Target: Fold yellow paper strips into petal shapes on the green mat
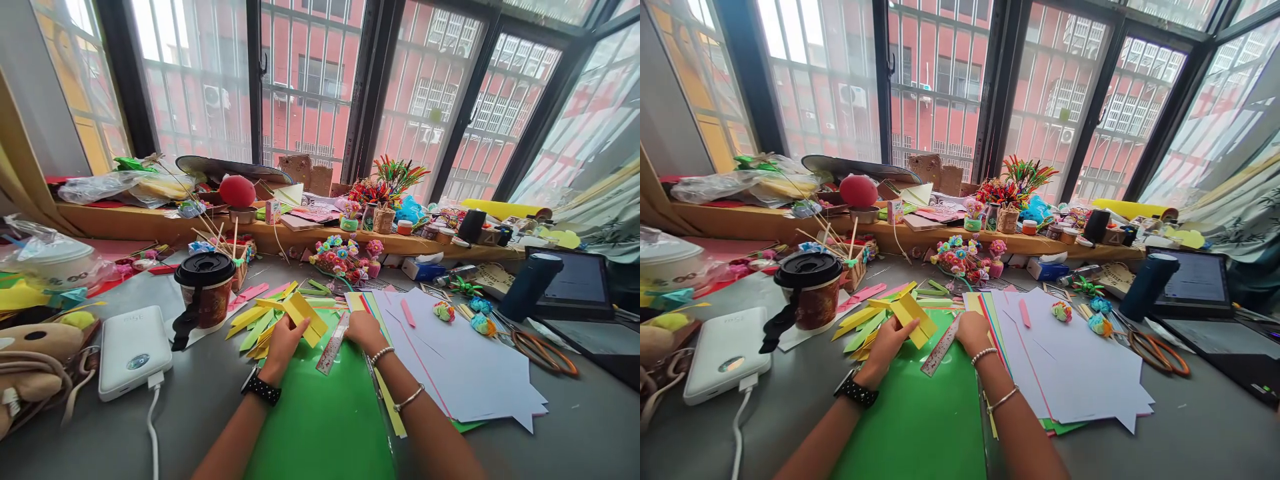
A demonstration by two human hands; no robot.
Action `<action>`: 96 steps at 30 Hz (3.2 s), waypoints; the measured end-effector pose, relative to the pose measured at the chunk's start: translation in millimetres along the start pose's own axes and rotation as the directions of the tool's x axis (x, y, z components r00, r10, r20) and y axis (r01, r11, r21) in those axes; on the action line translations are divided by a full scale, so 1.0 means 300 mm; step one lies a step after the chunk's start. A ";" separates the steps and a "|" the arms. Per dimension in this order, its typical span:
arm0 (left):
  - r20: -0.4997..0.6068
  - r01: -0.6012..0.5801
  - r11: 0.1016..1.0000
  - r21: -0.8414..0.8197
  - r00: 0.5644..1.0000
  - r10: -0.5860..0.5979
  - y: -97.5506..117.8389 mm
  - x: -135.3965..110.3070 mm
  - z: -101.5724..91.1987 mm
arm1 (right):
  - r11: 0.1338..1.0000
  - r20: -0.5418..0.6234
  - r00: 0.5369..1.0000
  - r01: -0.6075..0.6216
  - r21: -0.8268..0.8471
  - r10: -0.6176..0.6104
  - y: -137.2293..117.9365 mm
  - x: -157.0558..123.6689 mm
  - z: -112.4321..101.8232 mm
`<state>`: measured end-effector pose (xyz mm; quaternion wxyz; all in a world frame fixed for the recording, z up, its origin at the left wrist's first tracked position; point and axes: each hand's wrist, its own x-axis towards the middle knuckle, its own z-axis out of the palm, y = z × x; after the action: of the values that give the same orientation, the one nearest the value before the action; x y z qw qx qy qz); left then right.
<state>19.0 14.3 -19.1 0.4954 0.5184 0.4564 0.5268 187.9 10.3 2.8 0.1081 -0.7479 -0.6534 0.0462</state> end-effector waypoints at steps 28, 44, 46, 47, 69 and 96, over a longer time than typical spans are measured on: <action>-0.024 -0.030 0.995 -0.090 0.999 0.028 0.035 -0.030 0.006 | 0.920 -0.141 0.987 -0.124 -0.372 0.076 0.136 0.092 -0.175; -0.105 -0.053 0.966 -0.251 0.994 0.027 0.040 -0.027 -0.001 | 0.588 0.113 0.808 0.317 0.744 -0.578 -0.037 -0.157 0.039; -0.110 -0.063 0.964 -0.260 0.993 0.035 0.049 -0.033 0.000 | 0.601 0.095 0.810 0.345 0.721 -0.578 -0.037 -0.157 0.037; -0.114 -0.066 0.963 -0.260 0.993 0.038 0.053 -0.036 0.001 | 0.611 0.083 0.816 0.357 0.707 -0.572 -0.034 -0.159 0.032; -0.168 -0.154 0.969 -0.192 0.978 0.122 0.020 -0.027 0.003 | 0.808 -0.055 0.865 0.488 0.330 -0.499 -0.011 -0.188 0.040; -0.182 -0.085 0.995 -0.052 0.980 0.074 0.036 -0.046 0.007 | 0.781 -0.025 0.865 0.464 0.419 -0.501 -0.008 -0.178 0.043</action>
<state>20.1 -0.4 -9.6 0.4459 0.4714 0.4625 0.6042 175.2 -40.8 -12.9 0.2422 -0.5129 -0.8023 0.1861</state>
